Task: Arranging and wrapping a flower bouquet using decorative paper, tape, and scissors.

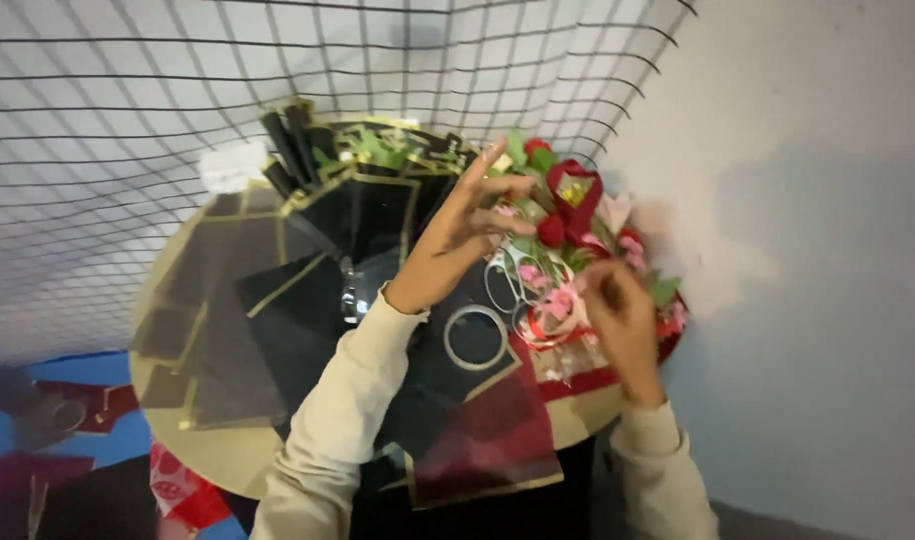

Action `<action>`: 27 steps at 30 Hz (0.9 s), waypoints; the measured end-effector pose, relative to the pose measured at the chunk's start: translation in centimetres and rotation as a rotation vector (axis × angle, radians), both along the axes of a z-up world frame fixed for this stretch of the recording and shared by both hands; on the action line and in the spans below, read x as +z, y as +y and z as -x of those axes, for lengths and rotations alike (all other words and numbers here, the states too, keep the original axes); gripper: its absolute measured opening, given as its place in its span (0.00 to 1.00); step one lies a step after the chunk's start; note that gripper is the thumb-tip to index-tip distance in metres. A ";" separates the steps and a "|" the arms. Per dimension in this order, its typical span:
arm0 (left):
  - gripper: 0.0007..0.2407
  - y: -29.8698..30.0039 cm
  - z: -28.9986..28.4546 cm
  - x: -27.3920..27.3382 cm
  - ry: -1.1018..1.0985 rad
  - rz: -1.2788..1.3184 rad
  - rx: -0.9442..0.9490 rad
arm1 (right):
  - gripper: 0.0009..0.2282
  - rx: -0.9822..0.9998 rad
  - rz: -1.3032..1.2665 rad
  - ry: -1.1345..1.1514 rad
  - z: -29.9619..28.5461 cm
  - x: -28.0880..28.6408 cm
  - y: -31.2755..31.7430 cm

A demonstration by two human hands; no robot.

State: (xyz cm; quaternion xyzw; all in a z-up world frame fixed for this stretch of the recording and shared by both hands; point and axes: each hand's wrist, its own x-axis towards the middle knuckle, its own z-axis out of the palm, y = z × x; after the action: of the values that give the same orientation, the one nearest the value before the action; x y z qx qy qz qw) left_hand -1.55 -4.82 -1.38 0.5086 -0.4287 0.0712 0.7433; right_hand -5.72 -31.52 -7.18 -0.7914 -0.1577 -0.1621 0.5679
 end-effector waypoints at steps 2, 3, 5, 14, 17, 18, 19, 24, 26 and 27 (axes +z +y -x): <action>0.30 1.3 0.4 1.0 0.036 0.007 -0.017 | 0.02 0.031 -0.012 -0.020 -1.0 4.7 2.7; 0.30 2.0 0.3 1.8 0.067 0.020 -0.048 | 0.03 0.049 -0.019 -0.046 -1.8 7.4 4.1; 0.31 3.3 0.7 2.7 0.104 0.021 -0.072 | 0.04 0.088 -0.022 -0.101 -3.0 10.6 6.1; 0.32 6.9 0.9 4.1 0.174 -0.006 -0.078 | 0.04 0.214 -0.024 -0.113 -4.1 11.9 11.4; 0.32 6.7 0.8 4.3 0.167 0.009 -0.059 | 0.05 0.243 -0.041 -0.067 -4.5 11.6 11.7; 0.31 6.6 0.6 3.9 0.162 0.015 -0.045 | 0.05 0.254 -0.042 -0.058 -4.4 11.5 11.7; 0.31 6.6 0.7 4.0 0.163 0.020 -0.040 | 0.05 0.259 -0.038 -0.056 -4.5 11.6 11.9; 0.30 6.1 1.1 4.6 0.167 -0.031 0.046 | 0.04 0.186 0.028 -0.055 -4.4 11.5 12.6; 0.30 5.9 1.0 3.9 0.180 -0.047 0.065 | 0.04 0.162 0.044 -0.059 -4.7 10.8 12.6; 0.29 5.8 0.8 3.6 0.185 -0.061 0.090 | 0.04 0.143 0.062 -0.071 -4.9 10.6 12.6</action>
State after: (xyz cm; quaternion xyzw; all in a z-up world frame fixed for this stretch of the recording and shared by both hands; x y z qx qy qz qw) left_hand -2.34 0.97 2.20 0.5543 -0.3368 0.0440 0.7598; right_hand -0.81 -18.97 3.46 -0.7892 -0.2388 -0.1439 0.5473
